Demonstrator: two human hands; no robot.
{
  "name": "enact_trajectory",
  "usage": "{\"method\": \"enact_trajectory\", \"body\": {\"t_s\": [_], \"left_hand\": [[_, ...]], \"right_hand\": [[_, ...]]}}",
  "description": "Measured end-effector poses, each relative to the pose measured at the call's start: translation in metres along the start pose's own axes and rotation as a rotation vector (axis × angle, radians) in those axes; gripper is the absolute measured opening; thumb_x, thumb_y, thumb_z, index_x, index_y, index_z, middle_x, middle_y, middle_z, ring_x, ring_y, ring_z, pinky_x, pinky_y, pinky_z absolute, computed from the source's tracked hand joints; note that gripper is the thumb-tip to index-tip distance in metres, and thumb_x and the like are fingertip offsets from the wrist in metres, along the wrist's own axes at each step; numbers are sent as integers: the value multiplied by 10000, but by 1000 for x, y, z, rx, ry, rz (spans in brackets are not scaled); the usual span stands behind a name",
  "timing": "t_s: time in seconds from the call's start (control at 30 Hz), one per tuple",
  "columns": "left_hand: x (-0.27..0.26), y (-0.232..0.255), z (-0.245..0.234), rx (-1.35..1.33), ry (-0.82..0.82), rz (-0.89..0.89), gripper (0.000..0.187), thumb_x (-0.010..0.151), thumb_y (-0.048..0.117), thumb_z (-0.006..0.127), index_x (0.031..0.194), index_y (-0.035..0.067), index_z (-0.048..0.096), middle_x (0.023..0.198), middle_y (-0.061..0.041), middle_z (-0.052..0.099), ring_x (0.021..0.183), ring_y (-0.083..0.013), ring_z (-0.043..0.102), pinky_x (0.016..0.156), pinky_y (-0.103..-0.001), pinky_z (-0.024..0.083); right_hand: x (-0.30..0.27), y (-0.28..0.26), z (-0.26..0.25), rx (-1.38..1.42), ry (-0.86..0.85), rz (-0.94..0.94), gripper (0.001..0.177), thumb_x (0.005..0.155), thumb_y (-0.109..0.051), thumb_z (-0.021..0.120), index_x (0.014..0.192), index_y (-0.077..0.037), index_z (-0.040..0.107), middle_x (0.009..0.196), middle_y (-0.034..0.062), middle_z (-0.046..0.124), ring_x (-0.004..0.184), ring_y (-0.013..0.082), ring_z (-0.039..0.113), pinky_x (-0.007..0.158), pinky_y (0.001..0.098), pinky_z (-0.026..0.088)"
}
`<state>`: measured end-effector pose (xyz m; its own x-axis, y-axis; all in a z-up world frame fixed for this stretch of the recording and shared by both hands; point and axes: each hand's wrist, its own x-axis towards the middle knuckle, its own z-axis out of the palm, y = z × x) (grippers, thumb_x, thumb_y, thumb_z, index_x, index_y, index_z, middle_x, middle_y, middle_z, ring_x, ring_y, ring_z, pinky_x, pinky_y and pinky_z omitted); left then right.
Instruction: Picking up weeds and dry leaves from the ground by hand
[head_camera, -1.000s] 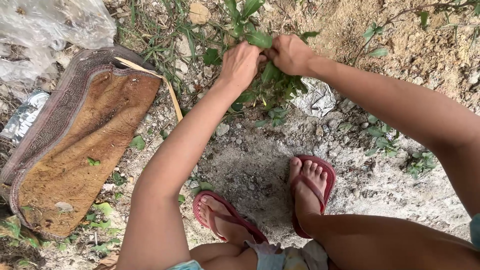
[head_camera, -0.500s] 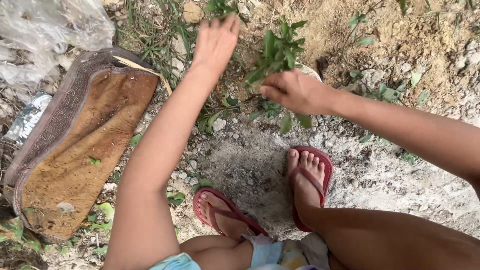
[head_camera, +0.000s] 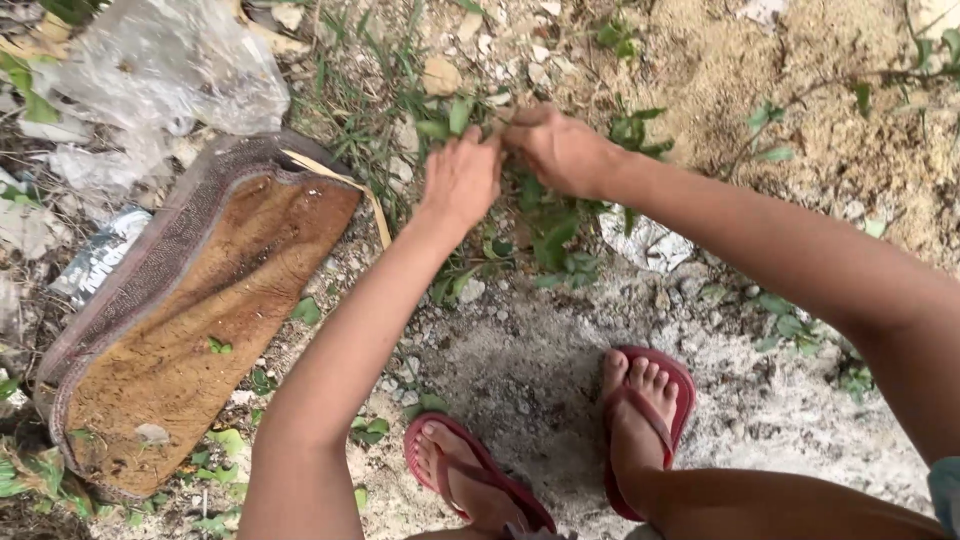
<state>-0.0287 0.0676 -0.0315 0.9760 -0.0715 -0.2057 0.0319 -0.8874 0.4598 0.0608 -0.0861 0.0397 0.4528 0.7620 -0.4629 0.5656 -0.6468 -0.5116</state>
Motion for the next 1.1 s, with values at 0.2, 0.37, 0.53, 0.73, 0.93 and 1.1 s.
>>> {"method": "enact_trajectory", "body": {"t_s": [0.2, 0.37, 0.53, 0.73, 0.93, 1.1], "left_hand": [[-17, 11, -7, -258, -12, -97, 275, 1054, 179, 476, 980, 60, 713, 932, -147, 684, 694, -290, 716, 591, -391, 558], [-16, 15, 23, -489, -99, -192, 300, 1045, 219, 457, 955, 48, 687, 756, -76, 641, 578, -197, 609, 527, -313, 494], [-7, 37, 33, -534, -133, -212, 434, 984, 366, 416, 833, 42, 664, 741, -190, 655, 744, -410, 678, 639, -505, 498], [-14, 51, 25, -519, -148, -232, 522, 956, 426, 371, 797, 22, 659, 799, -251, 683, 878, -478, 685, 762, -596, 522], [-84, 81, -55, -474, -152, 57, 481, 1048, 332, 388, 666, 83, 542, 485, -89, 468, 479, -215, 469, 518, -343, 389], [-121, 72, -47, -301, -486, 54, 369, 1043, 314, 419, 795, 116, 606, 624, -52, 549, 624, -219, 502, 680, -335, 479]], "right_hand": [[25, 55, 37, 131, 19, -264, 129, 952, -118, 591, 923, -18, 666, 843, 232, 694, 817, 445, 703, 671, 537, 551], [2, 24, -2, 181, -99, -290, 245, 970, 1, 476, 996, 41, 717, 898, 247, 744, 733, 377, 729, 728, 491, 608], [-21, 43, 10, 122, -60, -272, 301, 976, -24, 402, 945, -36, 701, 876, 163, 730, 800, 320, 705, 879, 501, 564], [-38, 44, 17, 54, 82, -323, 267, 904, 12, 434, 925, -50, 693, 833, 133, 693, 853, 296, 673, 787, 424, 563], [-109, -13, -2, 198, 154, -482, 148, 959, -67, 544, 845, -61, 639, 791, 145, 690, 795, 375, 672, 785, 496, 552], [-148, -53, -7, 158, -190, -350, 243, 1032, -76, 476, 1124, -10, 691, 962, 202, 729, 796, 261, 722, 717, 351, 596]]}}
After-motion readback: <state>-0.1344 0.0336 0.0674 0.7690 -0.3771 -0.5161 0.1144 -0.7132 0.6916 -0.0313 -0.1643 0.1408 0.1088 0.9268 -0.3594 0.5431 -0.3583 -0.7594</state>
